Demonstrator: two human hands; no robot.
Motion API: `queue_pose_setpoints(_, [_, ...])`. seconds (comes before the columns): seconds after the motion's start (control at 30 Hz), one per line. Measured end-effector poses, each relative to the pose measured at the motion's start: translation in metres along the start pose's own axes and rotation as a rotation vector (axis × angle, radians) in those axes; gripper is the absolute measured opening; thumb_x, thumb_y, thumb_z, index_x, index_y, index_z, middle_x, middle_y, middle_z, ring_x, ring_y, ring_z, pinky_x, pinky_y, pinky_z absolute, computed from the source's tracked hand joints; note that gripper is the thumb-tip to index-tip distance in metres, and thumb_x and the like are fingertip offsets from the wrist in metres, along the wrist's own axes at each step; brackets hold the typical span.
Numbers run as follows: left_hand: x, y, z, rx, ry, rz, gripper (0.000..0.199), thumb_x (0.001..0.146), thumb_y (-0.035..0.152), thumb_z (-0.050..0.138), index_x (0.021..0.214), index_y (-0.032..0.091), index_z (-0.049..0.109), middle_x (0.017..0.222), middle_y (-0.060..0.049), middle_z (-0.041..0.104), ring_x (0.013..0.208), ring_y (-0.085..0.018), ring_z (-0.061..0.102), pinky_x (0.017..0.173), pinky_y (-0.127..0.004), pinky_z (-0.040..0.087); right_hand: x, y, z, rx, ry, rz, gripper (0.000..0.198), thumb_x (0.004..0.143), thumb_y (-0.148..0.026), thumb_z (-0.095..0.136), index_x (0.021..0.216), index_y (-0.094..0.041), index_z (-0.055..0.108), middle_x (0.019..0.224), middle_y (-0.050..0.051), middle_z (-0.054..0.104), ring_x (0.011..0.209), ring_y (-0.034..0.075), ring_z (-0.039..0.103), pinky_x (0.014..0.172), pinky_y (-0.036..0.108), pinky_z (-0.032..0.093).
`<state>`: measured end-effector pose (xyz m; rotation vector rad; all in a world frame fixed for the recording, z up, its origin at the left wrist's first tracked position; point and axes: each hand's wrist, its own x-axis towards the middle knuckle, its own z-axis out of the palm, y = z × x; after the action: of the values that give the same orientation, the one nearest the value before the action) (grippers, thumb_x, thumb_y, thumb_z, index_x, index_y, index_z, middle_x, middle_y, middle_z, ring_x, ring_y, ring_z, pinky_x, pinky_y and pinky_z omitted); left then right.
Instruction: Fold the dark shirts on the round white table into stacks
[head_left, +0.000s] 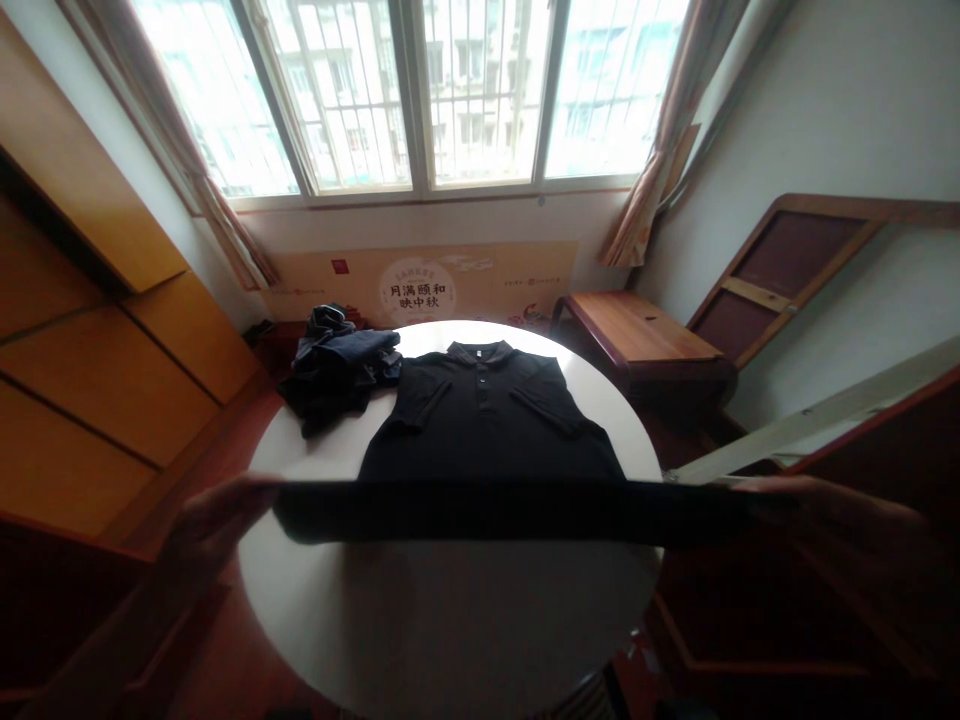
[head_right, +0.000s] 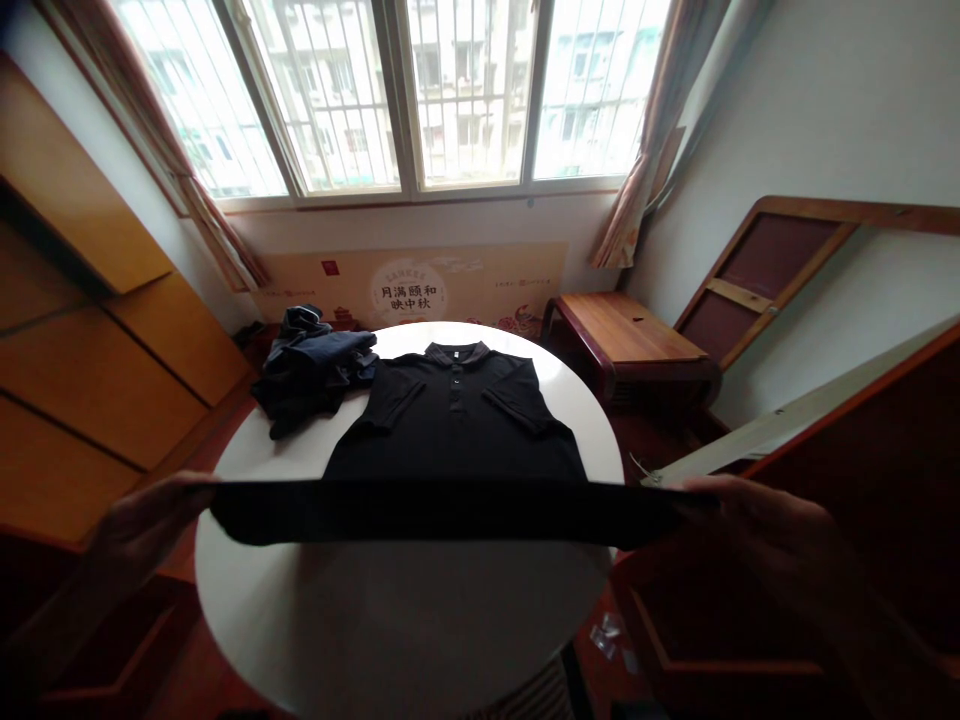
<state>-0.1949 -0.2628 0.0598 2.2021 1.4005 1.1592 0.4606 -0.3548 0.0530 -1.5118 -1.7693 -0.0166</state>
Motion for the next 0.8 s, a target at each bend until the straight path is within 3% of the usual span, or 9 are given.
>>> queue_pose_setpoints(0.1, [0.065, 0.012, 0.030, -0.195, 0.117, -0.119, 0.030, 0.084, 0.048, 0.066, 0.093, 0.019, 0.071, 0.075, 0.000, 0.067, 0.065, -0.015, 0.061, 0.057, -0.023, 0.050, 0.054, -0.001, 0.025, 0.285, 0.066, 0.193, 0.038, 0.081, -0.060, 0.065, 0.093, -0.025, 0.073, 0.067, 0.005, 0.066, 0.052, 0.018, 0.060, 0.045, 0.028, 0.050])
queue_pose_setpoints(0.17, [0.099, 0.009, 0.050, -0.278, 0.154, -0.149, 0.039, 0.080, 0.053, 0.069, 0.094, 0.016, 0.070, 0.070, 0.000, 0.063, 0.059, -0.013, 0.056, 0.051, -0.020, 0.044, 0.079, -0.004, 0.044, 0.460, 0.100, 0.332, 0.044, 0.071, -0.060, 0.076, 0.090, -0.021, 0.071, 0.055, -0.002, 0.053, 0.043, 0.011, 0.045, 0.037, 0.022, 0.035])
queue_pose_setpoints(0.23, [0.125, 0.000, 0.067, -0.349, 0.149, -0.190, 0.046, 0.076, 0.056, 0.071, 0.094, 0.015, 0.071, 0.066, 0.001, 0.061, 0.054, -0.011, 0.051, 0.048, -0.019, 0.040, 0.096, -0.006, 0.061, 0.558, 0.098, 0.397, 0.046, 0.066, -0.058, 0.081, 0.088, -0.019, 0.071, 0.053, -0.004, 0.050, 0.043, 0.008, 0.038, 0.036, 0.020, 0.029])
queue_pose_setpoints(0.4, [0.164, -0.028, 0.098, -0.392, 0.146, -0.226, 0.054, 0.072, 0.060, 0.073, 0.097, 0.012, 0.072, 0.066, 0.001, 0.059, 0.053, -0.010, 0.047, 0.047, -0.019, 0.036, 0.126, 0.011, 0.083, 0.720, 0.085, 0.445, 0.044, 0.060, -0.048, 0.087, 0.087, -0.018, 0.069, 0.070, 0.001, 0.065, 0.063, 0.013, 0.058, 0.054, 0.024, 0.047])
queue_pose_setpoints(0.57, [0.212, -0.052, 0.134, -0.390, 0.141, -0.221, 0.050, 0.080, 0.057, 0.065, 0.101, 0.012, 0.070, 0.076, -0.003, 0.065, 0.061, -0.012, 0.054, 0.054, -0.021, 0.042, 0.167, 0.046, 0.106, 0.772, 0.074, 0.419, 0.032, 0.072, -0.040, 0.080, 0.090, -0.018, 0.066, 0.078, 0.002, 0.068, 0.072, 0.014, 0.062, 0.068, 0.027, 0.052])
queue_pose_setpoints(0.67, [0.252, -0.063, 0.161, -0.250, 0.176, -0.226, 0.041, 0.089, 0.046, 0.055, 0.103, 0.010, 0.070, 0.089, -0.007, 0.071, 0.076, -0.016, 0.062, 0.069, -0.024, 0.048, 0.201, 0.065, 0.128, 0.723, 0.069, 0.447, 0.032, 0.076, -0.043, 0.077, 0.090, -0.017, 0.065, 0.083, 0.003, 0.069, 0.071, 0.013, 0.063, 0.066, 0.026, 0.053])
queue_pose_setpoints(0.8, [0.299, -0.075, 0.197, 0.001, 0.160, -0.303, 0.032, 0.093, 0.031, 0.049, 0.103, 0.008, 0.069, 0.102, -0.014, 0.072, 0.092, -0.022, 0.065, 0.084, -0.027, 0.047, 0.242, 0.089, 0.164, 0.577, 0.043, 0.542, 0.037, 0.077, -0.047, 0.074, 0.092, -0.014, 0.064, 0.080, 0.004, 0.068, 0.065, 0.013, 0.062, 0.062, 0.026, 0.052])
